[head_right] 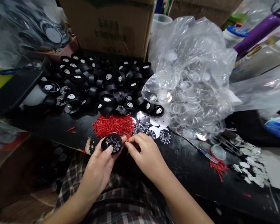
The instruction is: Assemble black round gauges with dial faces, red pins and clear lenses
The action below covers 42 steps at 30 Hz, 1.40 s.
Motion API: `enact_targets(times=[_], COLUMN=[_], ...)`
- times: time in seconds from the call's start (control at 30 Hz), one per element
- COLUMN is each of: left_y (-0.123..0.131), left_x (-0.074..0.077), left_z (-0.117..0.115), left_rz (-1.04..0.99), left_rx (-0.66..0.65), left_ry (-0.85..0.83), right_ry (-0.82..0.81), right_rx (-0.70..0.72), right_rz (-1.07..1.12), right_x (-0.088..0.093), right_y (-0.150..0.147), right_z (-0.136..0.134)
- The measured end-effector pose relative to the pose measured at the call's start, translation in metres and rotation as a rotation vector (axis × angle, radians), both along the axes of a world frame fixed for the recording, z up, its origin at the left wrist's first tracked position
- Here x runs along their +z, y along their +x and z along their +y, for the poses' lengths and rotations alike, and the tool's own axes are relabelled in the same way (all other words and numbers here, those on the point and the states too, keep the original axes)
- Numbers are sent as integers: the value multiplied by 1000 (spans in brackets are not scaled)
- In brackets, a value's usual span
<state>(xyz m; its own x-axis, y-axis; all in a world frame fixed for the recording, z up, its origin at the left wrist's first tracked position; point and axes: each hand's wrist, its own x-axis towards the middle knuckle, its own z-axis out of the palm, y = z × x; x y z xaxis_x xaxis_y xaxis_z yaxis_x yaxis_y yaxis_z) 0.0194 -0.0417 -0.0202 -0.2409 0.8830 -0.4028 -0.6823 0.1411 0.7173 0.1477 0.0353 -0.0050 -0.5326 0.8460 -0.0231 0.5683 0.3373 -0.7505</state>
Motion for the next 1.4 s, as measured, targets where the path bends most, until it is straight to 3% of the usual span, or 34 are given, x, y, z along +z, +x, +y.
enact_targets(times=[0.1,0.23,0.43,0.6,0.7,0.77,0.97,1.4], left_y=[-4,-7,0,-7,-8,-7,-8,-11], left_x=[3,3,-6,3,9,11,10,13], left_z=[-2,3,8,2,-5,-8,-5,-5], left_rz=[-32,-9,133,30,-13,-26,-64,-79], left_rx=[-12,82,-88,88,75,45,27,-2], left_ry=[43,35,-36,38,86,62,46,4], right_ry=[-118,-50,55,-75,-112,-71,270,379], right_rx=[-22,-24,30,-82,-84,-46,25,48], right_rz=[80,135,71,134,132,114,33,-16], right_x=[6,16,21,21,18,16,13,14], right_y=[3,3,-4,0,2,2,2,3], right_z=[-2,-9,-14,-11,-12,-14,-17,-14])
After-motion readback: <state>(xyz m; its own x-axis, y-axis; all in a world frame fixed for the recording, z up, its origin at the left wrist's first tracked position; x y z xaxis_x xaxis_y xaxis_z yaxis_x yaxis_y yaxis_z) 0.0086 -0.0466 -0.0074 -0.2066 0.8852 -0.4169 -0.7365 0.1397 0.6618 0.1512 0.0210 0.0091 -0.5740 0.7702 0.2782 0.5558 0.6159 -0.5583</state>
